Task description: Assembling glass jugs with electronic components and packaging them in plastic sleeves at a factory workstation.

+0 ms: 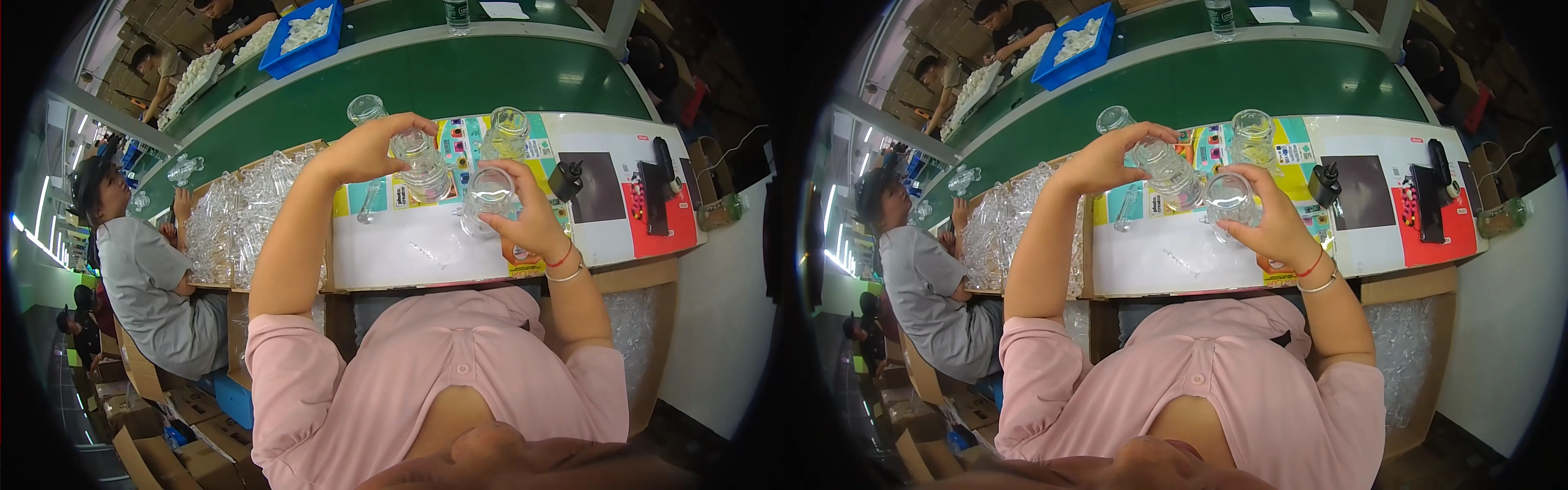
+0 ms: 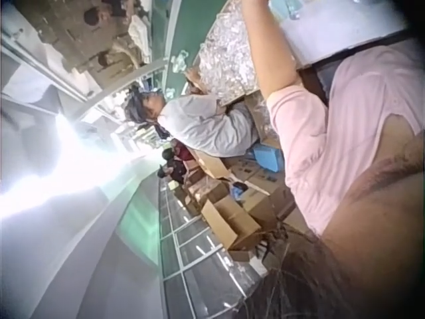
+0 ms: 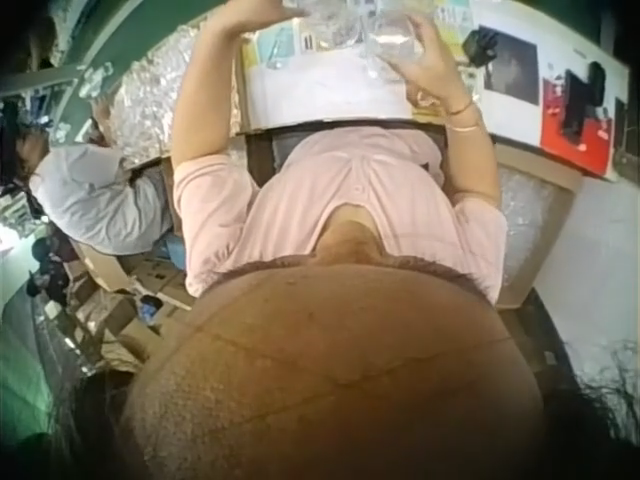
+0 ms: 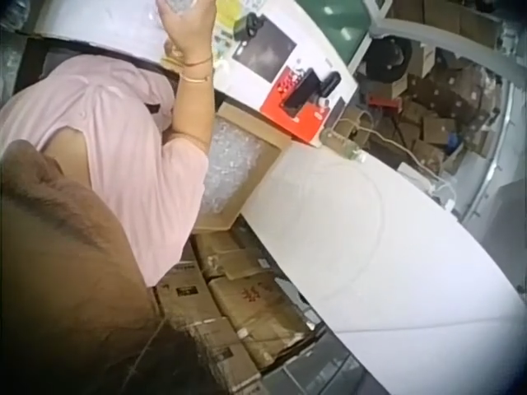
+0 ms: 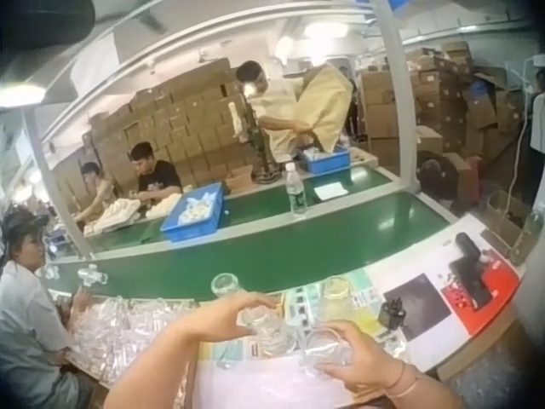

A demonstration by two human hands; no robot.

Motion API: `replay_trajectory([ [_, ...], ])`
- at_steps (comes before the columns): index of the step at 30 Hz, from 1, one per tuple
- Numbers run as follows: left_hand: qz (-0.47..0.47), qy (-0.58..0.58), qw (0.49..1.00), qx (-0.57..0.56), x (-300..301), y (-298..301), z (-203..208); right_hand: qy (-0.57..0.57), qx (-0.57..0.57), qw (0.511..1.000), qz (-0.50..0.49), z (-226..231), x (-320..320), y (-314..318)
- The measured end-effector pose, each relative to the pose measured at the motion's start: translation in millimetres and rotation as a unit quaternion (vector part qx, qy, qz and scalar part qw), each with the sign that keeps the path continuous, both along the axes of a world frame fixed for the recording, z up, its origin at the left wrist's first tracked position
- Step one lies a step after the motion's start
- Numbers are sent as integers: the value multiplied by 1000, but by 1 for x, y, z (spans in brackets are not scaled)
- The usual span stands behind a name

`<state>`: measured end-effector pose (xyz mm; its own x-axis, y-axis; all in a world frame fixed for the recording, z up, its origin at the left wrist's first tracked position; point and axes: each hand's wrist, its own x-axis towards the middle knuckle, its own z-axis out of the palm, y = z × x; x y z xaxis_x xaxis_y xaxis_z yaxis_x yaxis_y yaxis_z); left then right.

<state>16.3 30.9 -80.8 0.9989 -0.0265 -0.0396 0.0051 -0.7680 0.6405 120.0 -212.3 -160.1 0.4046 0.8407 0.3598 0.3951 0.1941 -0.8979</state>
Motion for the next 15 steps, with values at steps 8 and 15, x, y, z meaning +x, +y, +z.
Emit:
replay_trajectory([
  [8,18,-87,996,20,-11,-7,-11,-98,1,991,-90,6,-14,7],
  [15,122,-250,958,65,-55,-26,-35,-138,22,961,-238,6,-27,16],
])
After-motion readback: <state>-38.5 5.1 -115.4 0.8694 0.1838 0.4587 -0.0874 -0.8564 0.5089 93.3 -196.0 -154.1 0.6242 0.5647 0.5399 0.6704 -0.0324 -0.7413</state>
